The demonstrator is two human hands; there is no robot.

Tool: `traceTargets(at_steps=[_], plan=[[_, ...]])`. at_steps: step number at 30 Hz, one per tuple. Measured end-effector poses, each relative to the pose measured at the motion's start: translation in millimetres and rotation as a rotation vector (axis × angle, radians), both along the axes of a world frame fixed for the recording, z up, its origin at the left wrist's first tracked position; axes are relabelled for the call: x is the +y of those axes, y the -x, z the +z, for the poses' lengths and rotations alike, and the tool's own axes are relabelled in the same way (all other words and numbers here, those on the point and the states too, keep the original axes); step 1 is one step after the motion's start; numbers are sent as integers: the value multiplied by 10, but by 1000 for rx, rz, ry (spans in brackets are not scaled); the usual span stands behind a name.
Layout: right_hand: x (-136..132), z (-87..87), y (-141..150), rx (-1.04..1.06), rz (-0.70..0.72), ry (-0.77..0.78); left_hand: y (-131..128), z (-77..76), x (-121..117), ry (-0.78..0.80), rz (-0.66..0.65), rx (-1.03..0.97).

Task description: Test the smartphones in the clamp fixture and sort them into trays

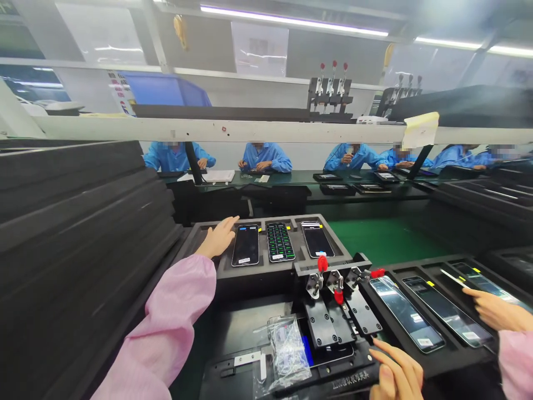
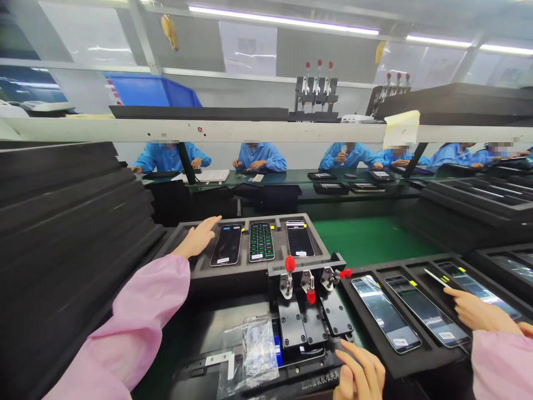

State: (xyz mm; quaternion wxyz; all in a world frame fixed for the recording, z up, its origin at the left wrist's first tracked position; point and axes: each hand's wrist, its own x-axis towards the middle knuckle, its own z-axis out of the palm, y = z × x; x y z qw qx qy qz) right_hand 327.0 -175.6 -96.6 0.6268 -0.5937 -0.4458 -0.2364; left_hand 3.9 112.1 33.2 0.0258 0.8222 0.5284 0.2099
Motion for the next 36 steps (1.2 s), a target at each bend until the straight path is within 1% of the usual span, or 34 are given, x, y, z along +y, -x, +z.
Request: traceTargets(at_steps=[2,3,4,5,6,7,8,10,12,14,16,18,21,24,26,27,29,30,32,34,36], plan=[[27,52,-22,-50,60,-16,16,111,-228,-68,19,-63],[54,99,-28,-68,102,0,43,140,-391,-92,22,-86],[89,161,-29,-77,144,36,81,142,-585,-98,14,-100],[133,234,-26,-84,178,80,128,110,-804,-86,-3,-102],[183,314,-19,-91,199,130,178,43,-1038,-49,-34,-95],[238,395,-9,-99,206,179,223,-57,-1277,25,-81,-82],[295,472,1,-111,204,226,258,-186,-1509,65,-86,-76],[400,598,22,-128,202,316,278,-499,-1912,164,-108,-75],[480,675,42,-128,225,413,230,-816,-2192,225,-135,-114],[533,709,62,-129,256,499,141,-1062,-2344,265,-134,-147],[568,714,85,-127,286,541,50,-1195,-2402,278,-114,-171],[600,701,109,-115,307,544,-30,-1217,-2410,277,-108,-189],[645,661,142,-94,310,537,-140,-1138,-2392,271,-133,-228],[652,632,170,-52,320,530,-243,-1062,-2349,294,-207,-288],[613,651,176,-11,291,457,-290,-1047,-2309,318,-256,-324],[583,679,170,10,251,395,-304,-1049,-2289,325,-274,-337],[523,780,134,45,127,250,-325,-1061,-2255,330,-296,-349],[501,850,102,58,73,178,-337,-1067,-2242,330,-303,-348],[493,1016,17,61,26,70,-381,-1071,-2226,325,-303,-339],[531,1187,-82,16,46,50,-459,-1059,-2215,324,-306,-314],[592,1330,-174,-72,109,144,-560,-1034,-2204,317,-318,-279]])
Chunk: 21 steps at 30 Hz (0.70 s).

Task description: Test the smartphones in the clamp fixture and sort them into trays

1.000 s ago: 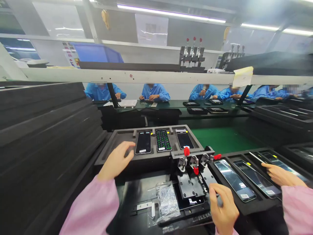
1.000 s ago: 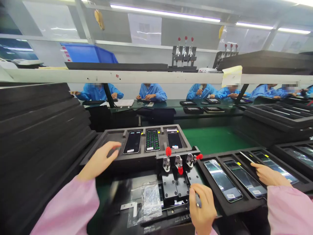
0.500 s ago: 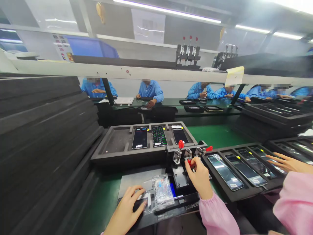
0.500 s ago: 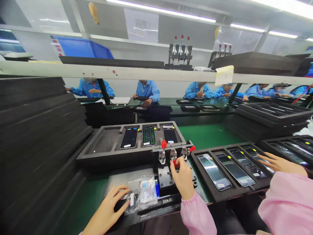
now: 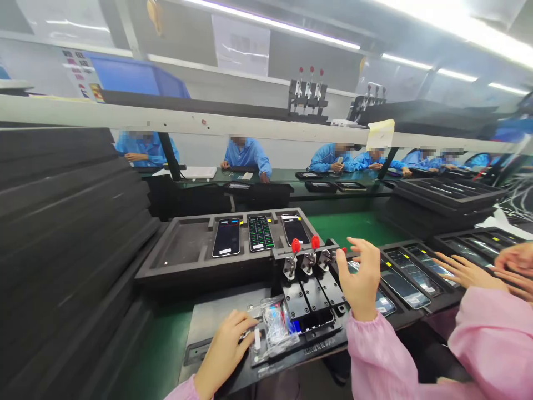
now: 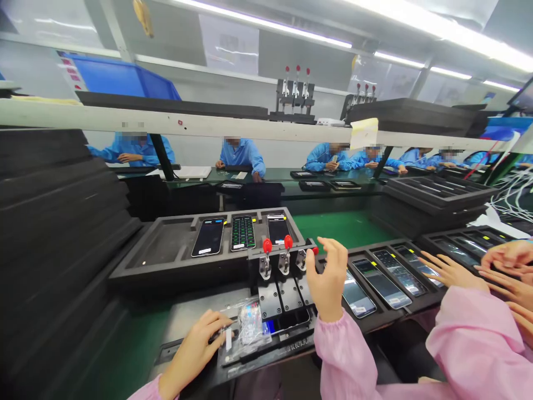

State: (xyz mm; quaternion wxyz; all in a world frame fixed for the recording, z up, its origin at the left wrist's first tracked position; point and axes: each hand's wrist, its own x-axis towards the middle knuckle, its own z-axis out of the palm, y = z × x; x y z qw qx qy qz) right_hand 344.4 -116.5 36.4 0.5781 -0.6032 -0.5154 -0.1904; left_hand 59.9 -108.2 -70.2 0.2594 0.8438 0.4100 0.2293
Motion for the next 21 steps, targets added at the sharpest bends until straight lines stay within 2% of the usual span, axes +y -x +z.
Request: traceTargets(at_steps=[3,6,8,10,13,15,17,21], plan=[[59,117,-95,-122,143,154,-137,43,15,-24,-23,22],[-2,56,-126,-158,186,132,-205,68,13,-36,-21,28],[-114,-118,-115,-161,140,56,-220,73,1,-38,-20,32],[-241,-385,-88,-177,90,32,-229,74,-8,-28,-43,36],[-353,-818,-48,-206,38,170,-260,79,1,-4,-102,72],[-348,-1013,-46,-202,26,303,-292,88,20,-10,-134,126],[-313,-1094,-65,-193,45,401,-324,99,40,-36,-161,184],[-318,-1059,-103,-162,132,479,-355,109,53,-62,-192,233]])
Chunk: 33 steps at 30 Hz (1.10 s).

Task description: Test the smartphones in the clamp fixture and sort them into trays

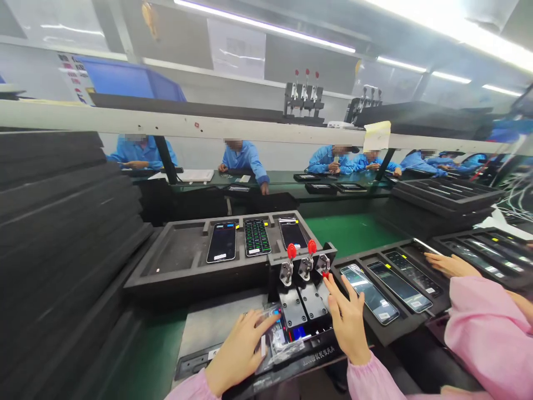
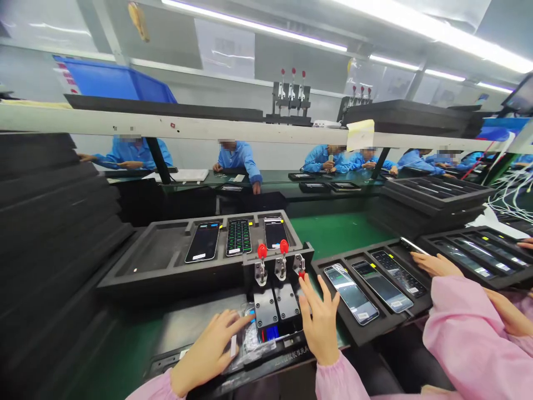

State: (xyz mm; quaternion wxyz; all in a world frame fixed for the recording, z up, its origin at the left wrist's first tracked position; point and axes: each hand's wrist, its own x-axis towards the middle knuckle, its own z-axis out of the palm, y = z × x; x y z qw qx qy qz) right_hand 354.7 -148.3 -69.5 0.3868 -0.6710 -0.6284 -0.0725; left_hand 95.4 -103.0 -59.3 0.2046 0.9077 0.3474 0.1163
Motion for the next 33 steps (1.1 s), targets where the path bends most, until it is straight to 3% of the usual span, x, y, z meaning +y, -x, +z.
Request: traceTargets(at_steps=[2,6,12,17,24,33], plan=[[-61,22,17,86,23,-88,3,-10,-2,-1,3,-12],[-168,-42,92,284,-28,-404,21,-63,-4,0,19,-64],[-84,-374,71,479,-199,-548,43,-137,-1,-10,33,-118],[2,-553,60,658,-239,-514,67,-144,0,-9,32,-146],[-4,-504,93,675,-231,-473,96,-163,9,2,32,-141],[3,-464,86,546,-211,-481,99,-150,22,15,14,-163]])
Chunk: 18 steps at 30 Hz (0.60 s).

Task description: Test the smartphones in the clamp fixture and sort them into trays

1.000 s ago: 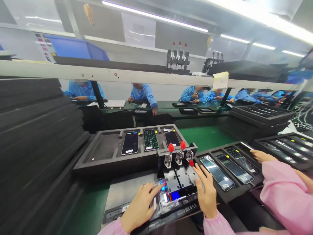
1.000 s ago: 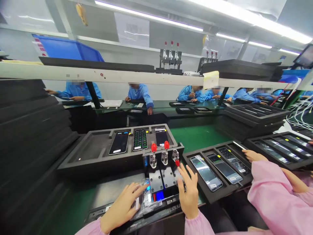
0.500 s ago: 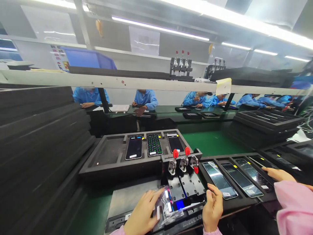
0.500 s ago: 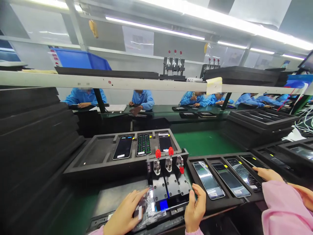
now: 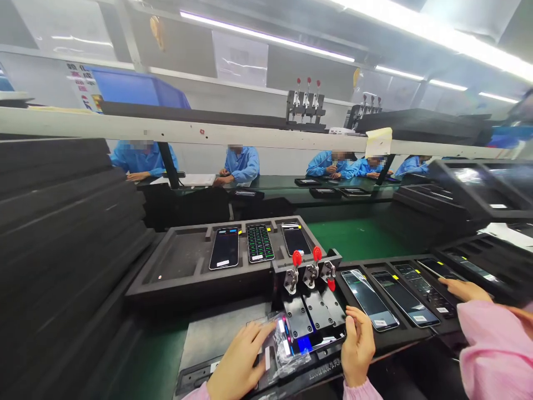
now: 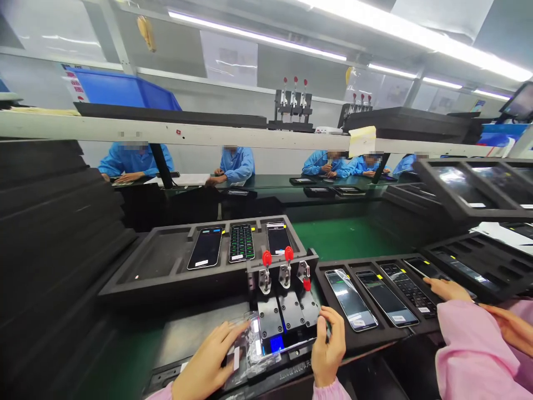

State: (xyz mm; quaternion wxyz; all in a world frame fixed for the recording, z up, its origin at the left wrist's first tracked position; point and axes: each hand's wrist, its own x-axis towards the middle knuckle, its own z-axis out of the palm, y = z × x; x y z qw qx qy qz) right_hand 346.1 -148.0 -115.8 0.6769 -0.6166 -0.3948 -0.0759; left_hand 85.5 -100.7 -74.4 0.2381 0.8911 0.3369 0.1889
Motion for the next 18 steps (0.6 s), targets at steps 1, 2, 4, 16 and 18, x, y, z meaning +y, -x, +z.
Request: traceTargets(at_steps=[1,2,4,16,18], plan=[[13,32,1,-10,-6,-3,0,2,1,3,-2,-2],[29,73,4,-24,-10,-3,2,4,1,4,0,-4],[66,169,16,-56,-6,1,7,6,-5,9,4,-7],[93,335,49,-147,39,96,13,19,-20,1,12,-9],[107,385,41,-178,46,142,14,24,-26,9,16,-11]])
